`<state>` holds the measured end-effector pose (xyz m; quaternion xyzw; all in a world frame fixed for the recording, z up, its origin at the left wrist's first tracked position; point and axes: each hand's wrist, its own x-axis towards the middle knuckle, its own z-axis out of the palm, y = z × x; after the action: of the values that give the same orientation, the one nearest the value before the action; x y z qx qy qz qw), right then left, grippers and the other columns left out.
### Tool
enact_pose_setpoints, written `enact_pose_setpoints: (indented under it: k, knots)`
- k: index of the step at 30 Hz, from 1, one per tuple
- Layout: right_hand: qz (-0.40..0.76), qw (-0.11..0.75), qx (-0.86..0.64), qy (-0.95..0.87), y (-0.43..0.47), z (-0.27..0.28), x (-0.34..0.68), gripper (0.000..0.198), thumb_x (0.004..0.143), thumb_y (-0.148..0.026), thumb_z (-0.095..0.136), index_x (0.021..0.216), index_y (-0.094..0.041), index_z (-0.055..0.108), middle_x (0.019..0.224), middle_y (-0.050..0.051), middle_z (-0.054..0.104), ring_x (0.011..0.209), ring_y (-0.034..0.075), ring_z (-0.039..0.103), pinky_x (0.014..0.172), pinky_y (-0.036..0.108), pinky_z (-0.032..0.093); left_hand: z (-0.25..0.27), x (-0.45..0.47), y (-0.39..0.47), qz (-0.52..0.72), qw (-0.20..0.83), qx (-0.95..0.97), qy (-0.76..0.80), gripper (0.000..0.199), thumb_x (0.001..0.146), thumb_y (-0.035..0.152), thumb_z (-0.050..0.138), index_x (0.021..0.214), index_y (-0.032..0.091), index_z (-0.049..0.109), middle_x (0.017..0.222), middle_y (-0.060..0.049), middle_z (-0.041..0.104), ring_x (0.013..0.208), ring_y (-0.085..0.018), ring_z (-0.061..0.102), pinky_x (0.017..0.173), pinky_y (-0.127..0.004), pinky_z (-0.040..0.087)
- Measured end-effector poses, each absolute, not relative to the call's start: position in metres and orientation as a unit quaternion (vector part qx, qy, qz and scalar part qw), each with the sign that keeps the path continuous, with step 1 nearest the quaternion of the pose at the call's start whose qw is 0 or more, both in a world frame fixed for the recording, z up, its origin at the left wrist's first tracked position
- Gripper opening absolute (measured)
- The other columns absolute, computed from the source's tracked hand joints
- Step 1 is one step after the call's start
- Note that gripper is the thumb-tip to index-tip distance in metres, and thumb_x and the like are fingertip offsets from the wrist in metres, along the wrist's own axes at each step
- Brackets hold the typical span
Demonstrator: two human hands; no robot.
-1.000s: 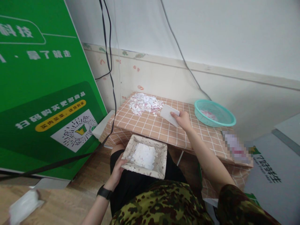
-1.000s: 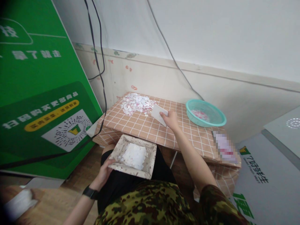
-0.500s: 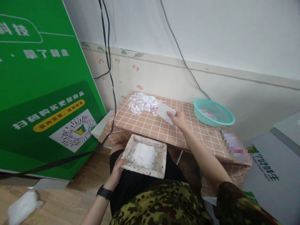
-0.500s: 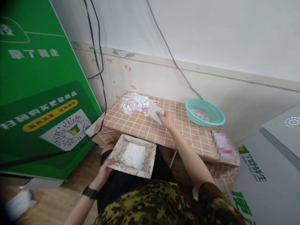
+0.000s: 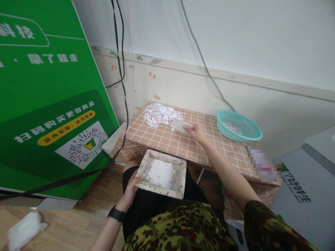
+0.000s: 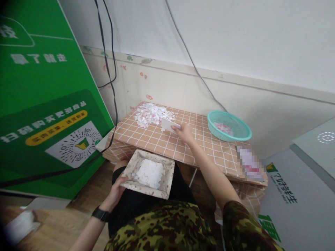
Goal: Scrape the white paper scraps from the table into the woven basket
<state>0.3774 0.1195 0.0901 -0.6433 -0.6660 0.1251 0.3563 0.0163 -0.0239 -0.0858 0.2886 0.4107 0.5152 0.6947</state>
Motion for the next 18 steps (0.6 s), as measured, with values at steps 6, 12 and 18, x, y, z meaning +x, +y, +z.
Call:
enact_pose_setpoints:
  k: [6,12,18]
  knots:
    - [0.09,0.341,-0.664,-0.659,0.12,0.096,0.381,0.052,0.084,-0.065,0.049,0.061,-0.019,0.056,0.051,0.001,0.047,0.051,0.014,0.041,0.051,0.029,0.024,-0.085,0.016,-0.024,0.517,0.689,0.28,0.423,0.053,0.069,0.029,0.074,0.12,0.016,0.069,0.11,-0.008,0.077,0.103,-0.034,0.068,0.085,-0.039,0.053]
    - [0.064,0.338,-0.697,-0.628,0.112,0.093,0.381,0.05,0.086,-0.061,0.05,0.061,-0.018,0.057,0.051,0.001,0.046,0.05,0.014,0.04,0.051,0.03,0.023,-0.084,0.017,-0.024,0.514,0.69,0.287,0.42,0.051,0.072,0.028,0.072,0.122,0.015,0.069,0.112,-0.008,0.077,0.105,-0.034,0.068,0.089,-0.041,0.052]
    - [0.107,0.338,-0.668,-0.654,0.105,0.099,0.382,0.051,0.083,-0.066,0.051,0.063,-0.019,0.057,0.053,0.001,0.049,0.052,0.014,0.041,0.051,0.029,0.024,-0.085,0.017,-0.024,0.518,0.69,0.288,0.416,0.051,0.073,0.027,0.07,0.122,0.015,0.068,0.111,-0.008,0.077,0.102,-0.033,0.069,0.086,-0.04,0.052]
